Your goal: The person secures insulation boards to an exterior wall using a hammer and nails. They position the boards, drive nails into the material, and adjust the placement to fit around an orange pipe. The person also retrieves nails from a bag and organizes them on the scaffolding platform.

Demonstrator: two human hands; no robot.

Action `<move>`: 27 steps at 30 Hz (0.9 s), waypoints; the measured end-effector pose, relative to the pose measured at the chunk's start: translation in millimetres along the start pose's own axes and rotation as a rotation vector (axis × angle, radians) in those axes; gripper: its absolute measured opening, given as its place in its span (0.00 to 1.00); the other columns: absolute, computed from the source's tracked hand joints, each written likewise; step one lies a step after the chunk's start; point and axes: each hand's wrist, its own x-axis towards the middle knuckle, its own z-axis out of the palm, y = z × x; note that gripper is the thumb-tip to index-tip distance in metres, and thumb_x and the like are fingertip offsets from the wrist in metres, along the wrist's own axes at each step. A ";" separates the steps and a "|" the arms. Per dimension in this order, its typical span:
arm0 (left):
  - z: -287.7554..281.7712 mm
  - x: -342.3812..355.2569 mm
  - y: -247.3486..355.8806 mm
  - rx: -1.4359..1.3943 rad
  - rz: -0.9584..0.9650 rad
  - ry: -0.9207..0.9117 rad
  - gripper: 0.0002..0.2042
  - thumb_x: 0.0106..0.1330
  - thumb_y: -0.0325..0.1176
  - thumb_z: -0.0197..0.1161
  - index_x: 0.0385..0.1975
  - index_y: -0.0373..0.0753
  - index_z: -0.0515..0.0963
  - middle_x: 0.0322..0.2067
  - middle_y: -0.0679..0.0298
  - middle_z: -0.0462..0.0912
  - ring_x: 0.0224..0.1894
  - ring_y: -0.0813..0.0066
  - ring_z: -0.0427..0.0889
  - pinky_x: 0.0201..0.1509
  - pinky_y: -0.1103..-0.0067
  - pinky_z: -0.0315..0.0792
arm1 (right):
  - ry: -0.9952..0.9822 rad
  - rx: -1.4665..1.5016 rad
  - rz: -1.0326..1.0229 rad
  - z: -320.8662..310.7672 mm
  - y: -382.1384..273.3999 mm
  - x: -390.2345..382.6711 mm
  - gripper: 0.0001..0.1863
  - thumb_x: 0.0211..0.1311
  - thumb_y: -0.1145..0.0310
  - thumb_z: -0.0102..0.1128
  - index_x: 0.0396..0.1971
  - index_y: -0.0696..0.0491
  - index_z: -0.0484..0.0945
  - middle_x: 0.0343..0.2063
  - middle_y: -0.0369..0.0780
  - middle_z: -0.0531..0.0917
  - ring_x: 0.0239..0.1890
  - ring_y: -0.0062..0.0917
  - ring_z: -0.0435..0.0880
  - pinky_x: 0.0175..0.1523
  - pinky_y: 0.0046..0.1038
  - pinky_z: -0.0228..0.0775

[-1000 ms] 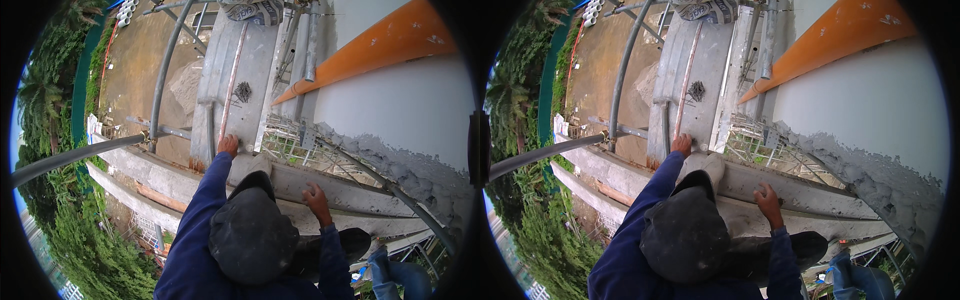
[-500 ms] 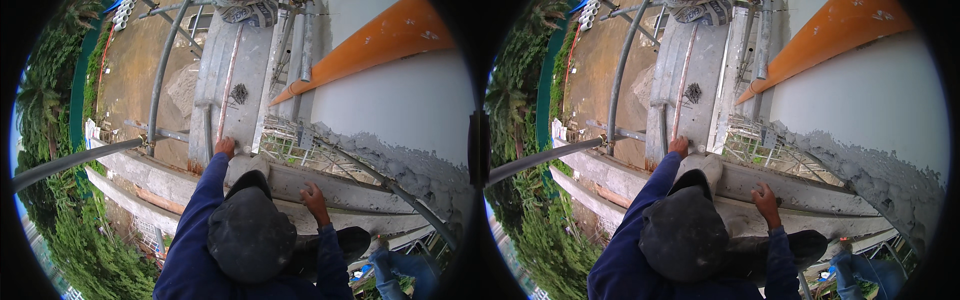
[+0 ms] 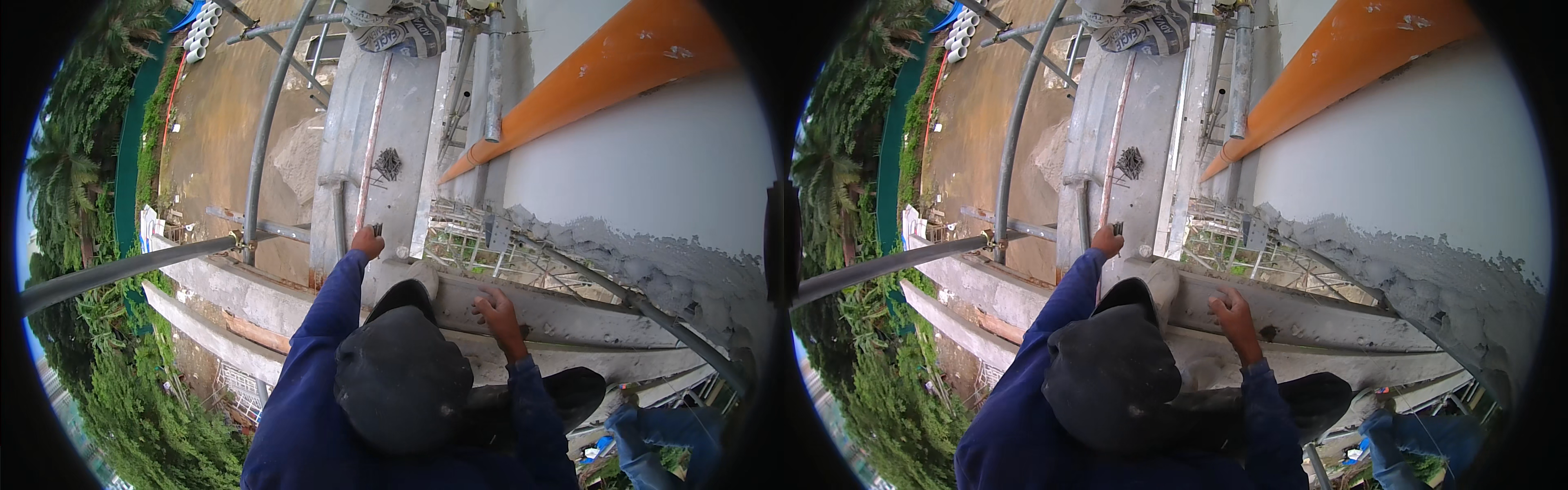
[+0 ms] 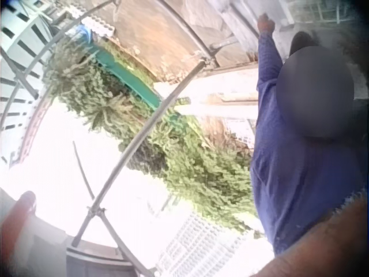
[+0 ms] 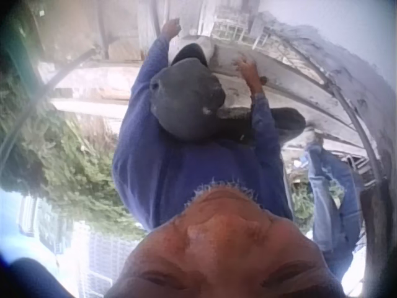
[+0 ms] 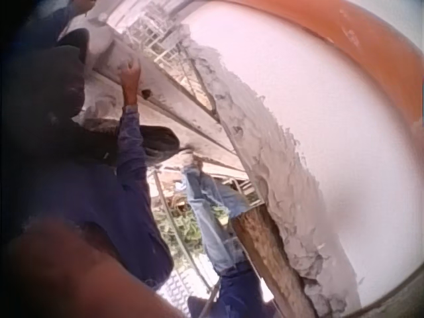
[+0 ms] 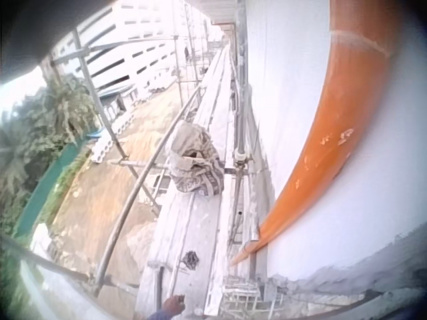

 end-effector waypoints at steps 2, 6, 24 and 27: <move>-19.0 -3.0 25.8 -0.322 -0.010 -0.147 0.09 0.55 0.30 0.59 0.29 0.28 0.77 0.27 0.52 0.83 0.28 0.62 0.83 0.34 0.69 0.75 | -0.056 0.168 -0.060 14.9 -12.2 18.7 0.25 0.68 0.58 0.56 0.58 0.59 0.71 0.40 0.41 0.82 0.42 0.23 0.81 0.40 0.26 0.74; -98.5 -58.4 159.6 -0.583 0.090 -0.468 0.10 0.57 0.31 0.61 0.30 0.30 0.78 0.24 0.62 0.80 0.23 0.75 0.77 0.27 0.77 0.70 | -0.082 0.413 -0.183 56.0 -56.2 56.4 0.32 0.71 0.47 0.51 0.62 0.57 0.67 0.45 0.40 0.79 0.48 0.23 0.79 0.51 0.28 0.71; -126.8 -120.3 257.4 -0.115 0.796 0.190 0.15 0.62 0.23 0.53 0.47 0.25 0.76 0.34 0.50 0.80 0.39 0.50 0.79 0.46 0.66 0.76 | -0.294 1.332 -0.207 94.3 -115.8 74.9 0.25 0.75 0.47 0.37 0.43 0.54 0.76 0.36 0.41 0.83 0.40 0.31 0.82 0.51 0.33 0.74; -153.7 -111.9 258.3 -0.225 0.724 0.107 0.14 0.63 0.23 0.53 0.47 0.29 0.78 0.33 0.52 0.80 0.33 0.59 0.80 0.40 0.69 0.77 | -0.304 1.285 -0.210 88.5 -100.2 85.7 0.28 0.75 0.45 0.36 0.43 0.55 0.77 0.34 0.40 0.84 0.39 0.30 0.83 0.49 0.32 0.75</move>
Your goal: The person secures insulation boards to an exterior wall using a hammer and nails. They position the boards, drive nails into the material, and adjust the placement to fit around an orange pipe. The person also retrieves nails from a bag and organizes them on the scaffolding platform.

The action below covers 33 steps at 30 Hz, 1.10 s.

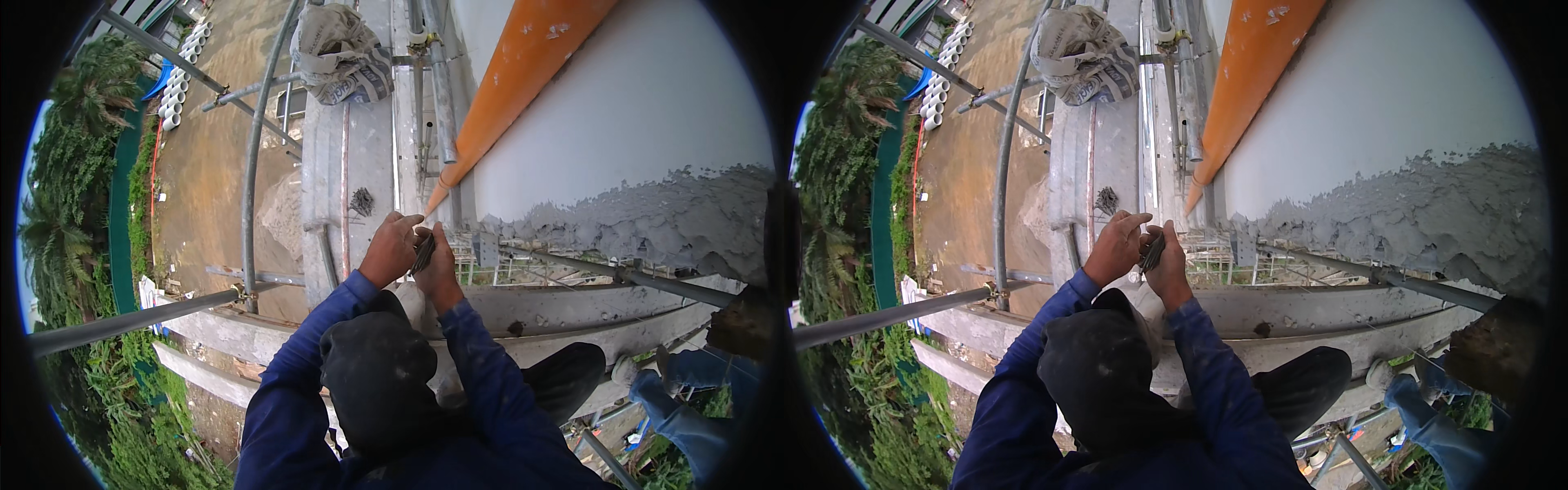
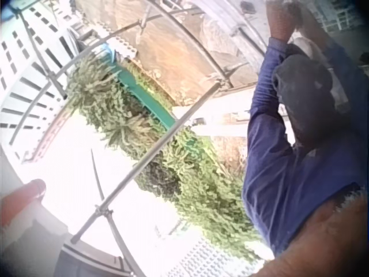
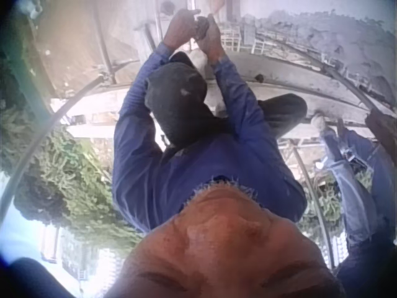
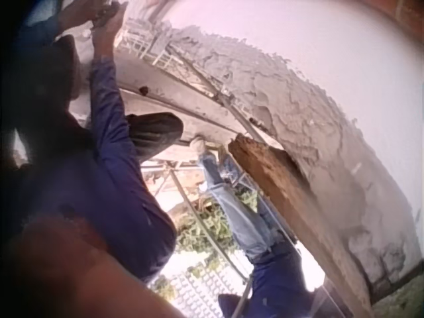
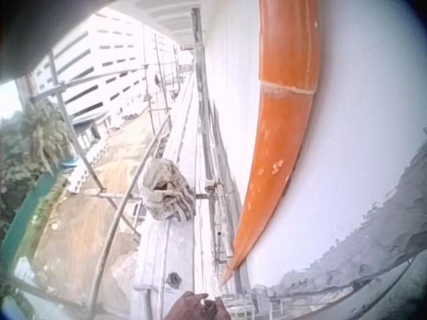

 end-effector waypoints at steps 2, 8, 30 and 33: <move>-12.3 3.5 7.9 -0.078 -0.041 0.008 0.11 0.63 0.25 0.56 0.42 0.32 0.82 0.32 0.52 0.83 0.29 0.66 0.82 0.36 0.74 0.76 | -0.008 -0.056 0.001 -1.7 -0.1 1.2 0.30 0.75 0.43 0.36 0.43 0.56 0.77 0.34 0.40 0.84 0.39 0.29 0.83 0.48 0.31 0.75; 1.1 -4.9 15.8 -0.155 -0.188 -0.068 0.09 0.58 0.32 0.63 0.34 0.35 0.84 0.33 0.55 0.85 0.34 0.61 0.85 0.43 0.72 0.77 | -0.122 -0.108 0.026 14.6 -3.0 -9.7 0.33 0.73 0.38 0.35 0.48 0.54 0.75 0.46 0.40 0.81 0.49 0.28 0.81 0.54 0.33 0.73; 52.8 37.4 -290.9 0.646 -0.504 -0.066 0.30 0.50 0.26 0.62 0.59 0.45 0.70 0.59 0.57 0.70 0.62 0.55 0.70 0.60 0.58 0.69 | 0.385 -0.410 0.043 -45.6 -90.7 -72.9 0.24 0.68 0.41 0.53 0.26 0.47 0.67 0.13 0.29 0.62 0.11 0.16 0.60 0.19 0.24 0.54; 54.7 70.6 -280.6 0.841 -0.181 -0.315 0.38 0.50 0.26 0.64 0.67 0.46 0.62 0.69 0.59 0.59 0.70 0.55 0.59 0.68 0.51 0.58 | 0.536 -0.386 0.055 -64.6 -100.6 -97.1 0.24 0.68 0.40 0.52 0.26 0.47 0.67 0.13 0.29 0.62 0.11 0.16 0.60 0.19 0.23 0.53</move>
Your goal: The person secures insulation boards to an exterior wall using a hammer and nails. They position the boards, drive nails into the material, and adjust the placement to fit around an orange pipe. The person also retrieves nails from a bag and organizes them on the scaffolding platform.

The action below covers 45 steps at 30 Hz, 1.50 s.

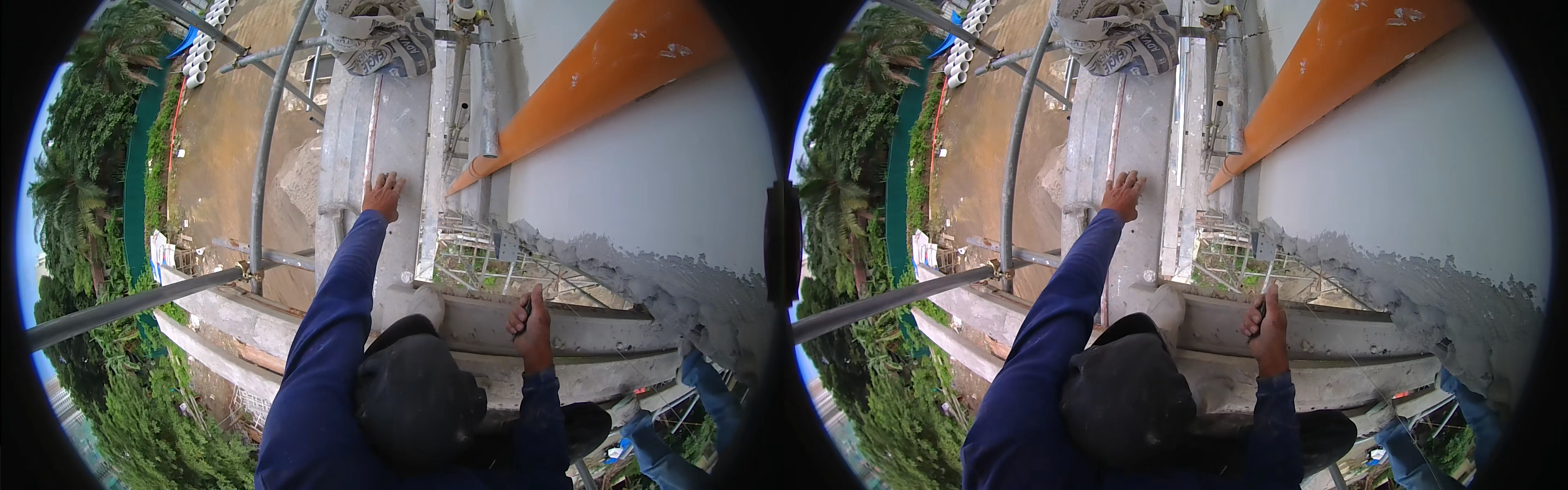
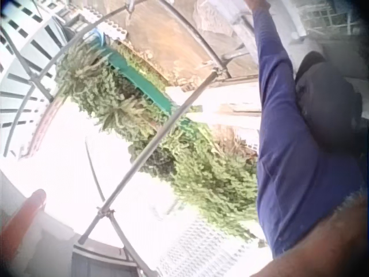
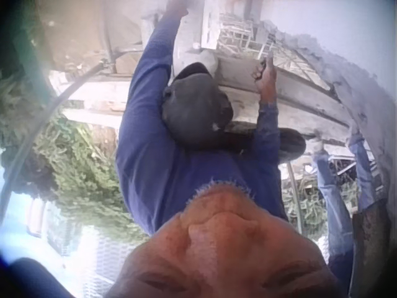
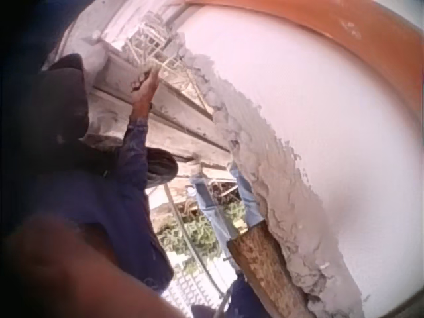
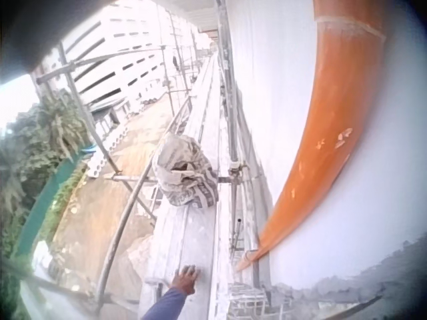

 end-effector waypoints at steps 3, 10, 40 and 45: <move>-6.4 22.0 4.6 0.027 0.023 -0.125 0.38 0.52 0.26 0.64 0.68 0.49 0.61 0.71 0.62 0.56 0.72 0.55 0.55 0.69 0.47 0.56 | 0.025 -0.025 0.006 -27.4 6.7 -7.0 0.24 0.68 0.39 0.50 0.27 0.47 0.67 0.13 0.29 0.63 0.11 0.17 0.59 0.19 0.23 0.52; -11.4 7.6 -2.2 -0.165 -0.162 -0.208 0.42 0.50 0.23 0.62 0.69 0.54 0.58 0.70 0.64 0.54 0.72 0.45 0.53 0.64 0.37 0.56 | 0.071 -0.005 0.111 -44.2 28.0 -14.2 0.25 0.68 0.39 0.51 0.27 0.47 0.68 0.13 0.30 0.63 0.12 0.18 0.60 0.19 0.24 0.54; 44.4 -37.1 1.3 -0.196 -0.440 -0.054 0.14 0.54 0.27 0.60 0.42 0.39 0.74 0.44 0.55 0.78 0.52 0.54 0.78 0.49 0.63 0.76 | -0.007 -0.039 0.146 -19.1 25.1 -2.3 0.26 0.66 0.37 0.51 0.27 0.47 0.68 0.14 0.29 0.64 0.13 0.17 0.61 0.21 0.24 0.57; 32.9 -31.7 9.3 -0.028 -0.450 -0.038 0.12 0.54 0.32 0.59 0.37 0.39 0.78 0.41 0.55 0.81 0.52 0.57 0.77 0.54 0.66 0.67 | 0.022 -0.025 0.137 -22.0 22.9 -1.4 0.25 0.67 0.38 0.52 0.27 0.47 0.68 0.14 0.29 0.64 0.13 0.18 0.62 0.20 0.24 0.57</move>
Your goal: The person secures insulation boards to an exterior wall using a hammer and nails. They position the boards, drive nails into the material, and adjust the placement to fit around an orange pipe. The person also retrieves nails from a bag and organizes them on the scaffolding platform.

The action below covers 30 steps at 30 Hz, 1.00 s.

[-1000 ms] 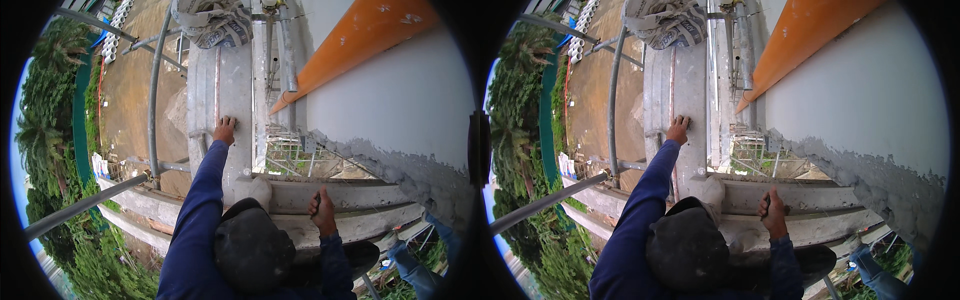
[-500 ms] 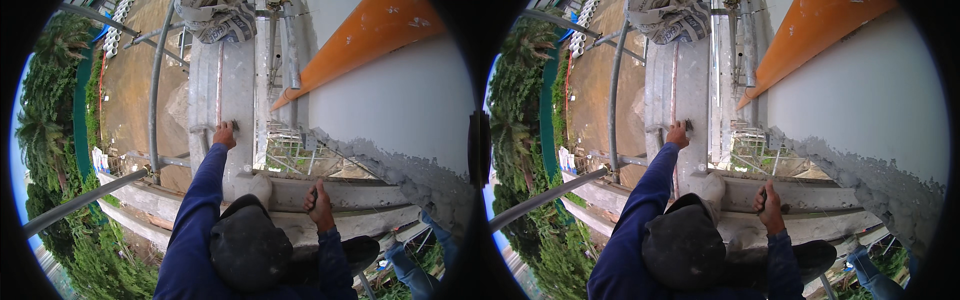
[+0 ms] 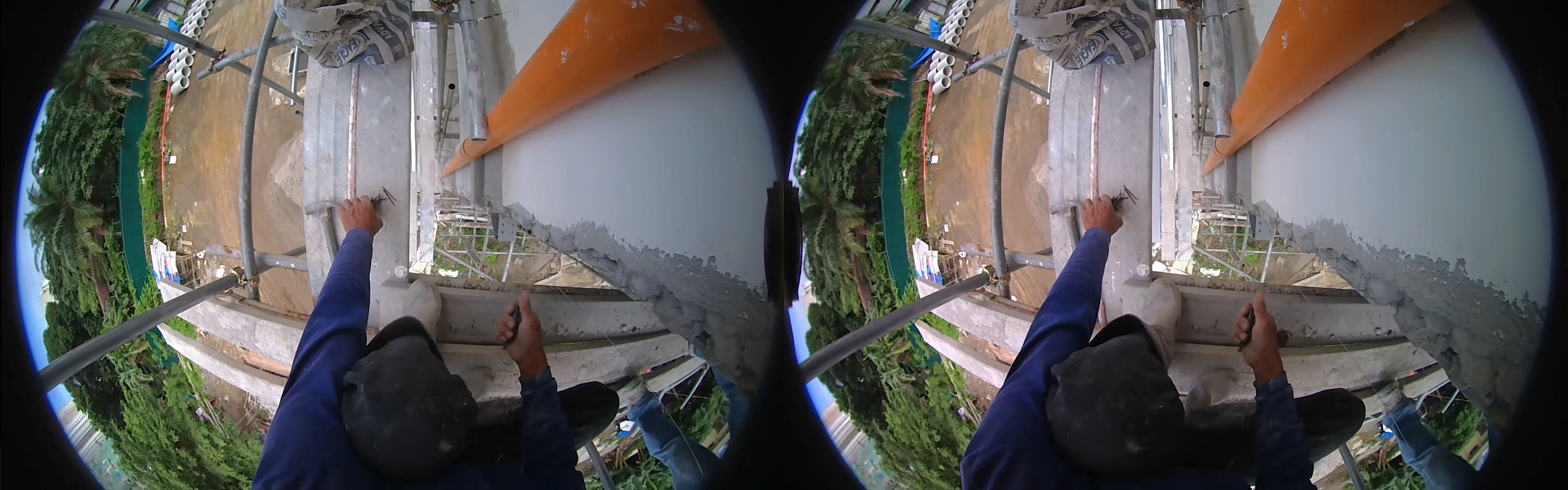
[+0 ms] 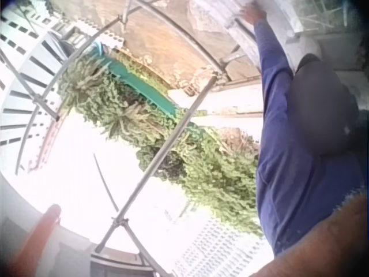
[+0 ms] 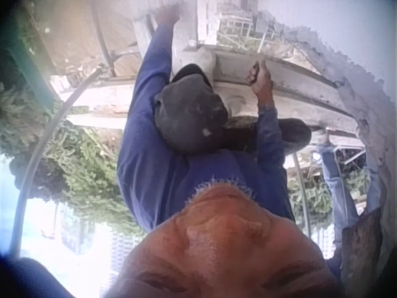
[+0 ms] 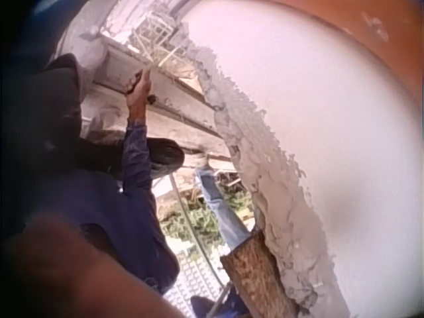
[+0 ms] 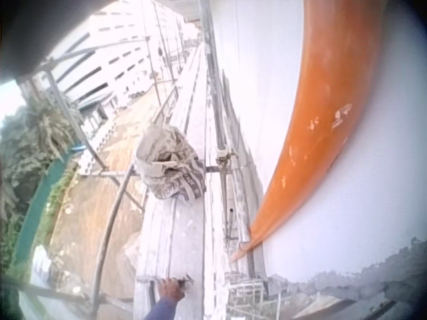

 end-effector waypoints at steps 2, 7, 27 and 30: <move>-6.2 -1.5 0.2 0.004 -0.035 -0.022 0.13 0.54 0.35 0.57 0.38 0.39 0.79 0.41 0.55 0.83 0.52 0.59 0.77 0.55 0.68 0.64 | -0.003 -0.003 -0.006 -0.1 -0.5 -0.8 0.25 0.67 0.38 0.51 0.27 0.47 0.69 0.14 0.29 0.64 0.13 0.18 0.62 0.20 0.24 0.57; 2.0 0.5 -7.8 -0.075 -0.116 -0.105 0.17 0.54 0.37 0.57 0.42 0.36 0.79 0.44 0.51 0.82 0.52 0.55 0.79 0.55 0.66 0.68 | -0.021 0.017 0.004 -2.9 -0.4 -1.2 0.25 0.68 0.38 0.50 0.27 0.47 0.69 0.14 0.30 0.64 0.13 0.18 0.62 0.20 0.25 0.56; 36.2 -6.2 -17.8 -0.331 -0.137 -0.049 0.14 0.58 0.33 0.57 0.41 0.32 0.72 0.38 0.42 0.81 0.42 0.45 0.83 0.47 0.59 0.77 | -0.046 -0.039 0.003 4.6 -1.5 3.9 0.26 0.67 0.38 0.51 0.28 0.48 0.70 0.14 0.30 0.65 0.13 0.18 0.62 0.20 0.24 0.57; 42.2 -6.2 -31.2 -0.435 -0.163 -0.040 0.15 0.58 0.33 0.57 0.40 0.28 0.72 0.37 0.38 0.81 0.41 0.42 0.82 0.48 0.58 0.75 | -0.093 -0.068 -0.014 11.1 0.2 13.5 0.26 0.67 0.39 0.51 0.30 0.49 0.71 0.15 0.31 0.67 0.14 0.18 0.65 0.21 0.24 0.60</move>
